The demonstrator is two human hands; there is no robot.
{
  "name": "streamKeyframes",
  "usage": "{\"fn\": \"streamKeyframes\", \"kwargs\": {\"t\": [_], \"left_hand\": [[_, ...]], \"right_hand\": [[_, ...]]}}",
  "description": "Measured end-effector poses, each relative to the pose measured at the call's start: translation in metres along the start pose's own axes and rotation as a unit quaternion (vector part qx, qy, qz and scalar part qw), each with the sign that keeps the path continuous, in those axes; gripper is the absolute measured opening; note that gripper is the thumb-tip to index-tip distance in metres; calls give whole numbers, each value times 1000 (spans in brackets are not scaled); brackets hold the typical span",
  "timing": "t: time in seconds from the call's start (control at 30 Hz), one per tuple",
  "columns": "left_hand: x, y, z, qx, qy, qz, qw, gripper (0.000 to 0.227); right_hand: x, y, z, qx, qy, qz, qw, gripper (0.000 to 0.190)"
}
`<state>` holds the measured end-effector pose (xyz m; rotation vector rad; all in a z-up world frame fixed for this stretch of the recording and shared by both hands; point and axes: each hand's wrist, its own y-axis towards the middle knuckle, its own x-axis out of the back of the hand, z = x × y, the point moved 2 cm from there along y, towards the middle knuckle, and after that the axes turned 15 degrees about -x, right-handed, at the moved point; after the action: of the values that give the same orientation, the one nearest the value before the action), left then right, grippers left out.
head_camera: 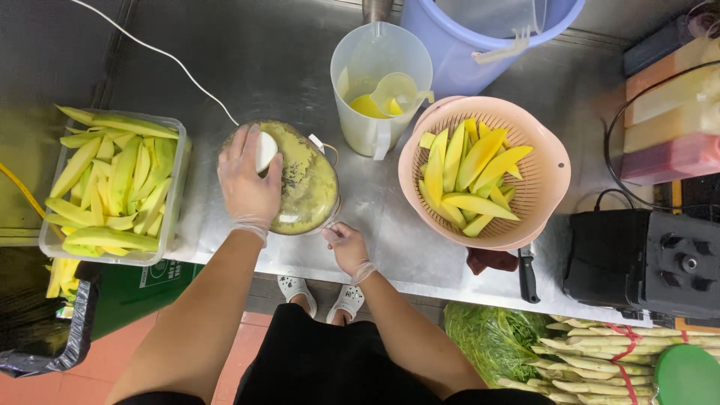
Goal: Juicing or blending mango slices using an electric juicer and a wooden plunger.
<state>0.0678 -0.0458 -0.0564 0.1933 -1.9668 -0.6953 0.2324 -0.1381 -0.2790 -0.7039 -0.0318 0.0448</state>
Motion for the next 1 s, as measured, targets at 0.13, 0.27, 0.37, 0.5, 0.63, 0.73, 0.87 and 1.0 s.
{"fn": "streamKeyframes", "kwargs": {"t": [0.13, 0.27, 0.37, 0.5, 0.63, 0.73, 0.87, 1.0], "left_hand": [[-1, -3, 4, -4, 8, 6, 1000, 55], [-2, -3, 7, -11, -10, 10, 1000, 56], [-5, -5, 6, -15, -15, -1, 1000, 57], [-6, -6, 6, -1, -7, 7, 1000, 58], [-10, -4, 12, -18, 15, -2, 1000, 57], [-6, -14, 7, -7, 10, 25, 1000, 56], [-8, -2, 14, -6, -7, -1, 1000, 57], [-10, -4, 15, -10, -6, -11, 1000, 57]], "right_hand": [[2, -6, 7, 0, -5, -2, 1000, 25], [39, -46, 38, 106, -92, -125, 982, 32], [151, -25, -59, 97, -148, -320, 931, 20], [258, -70, -2, 177, -111, -451, 867, 23], [313, 12, -50, 25, -150, -411, 899, 29], [287, -8, -92, -60, -286, -381, 877, 30], [171, -52, -73, 168, -385, -404, 812, 55], [111, -23, -27, 174, -383, -280, 863, 62]]}}
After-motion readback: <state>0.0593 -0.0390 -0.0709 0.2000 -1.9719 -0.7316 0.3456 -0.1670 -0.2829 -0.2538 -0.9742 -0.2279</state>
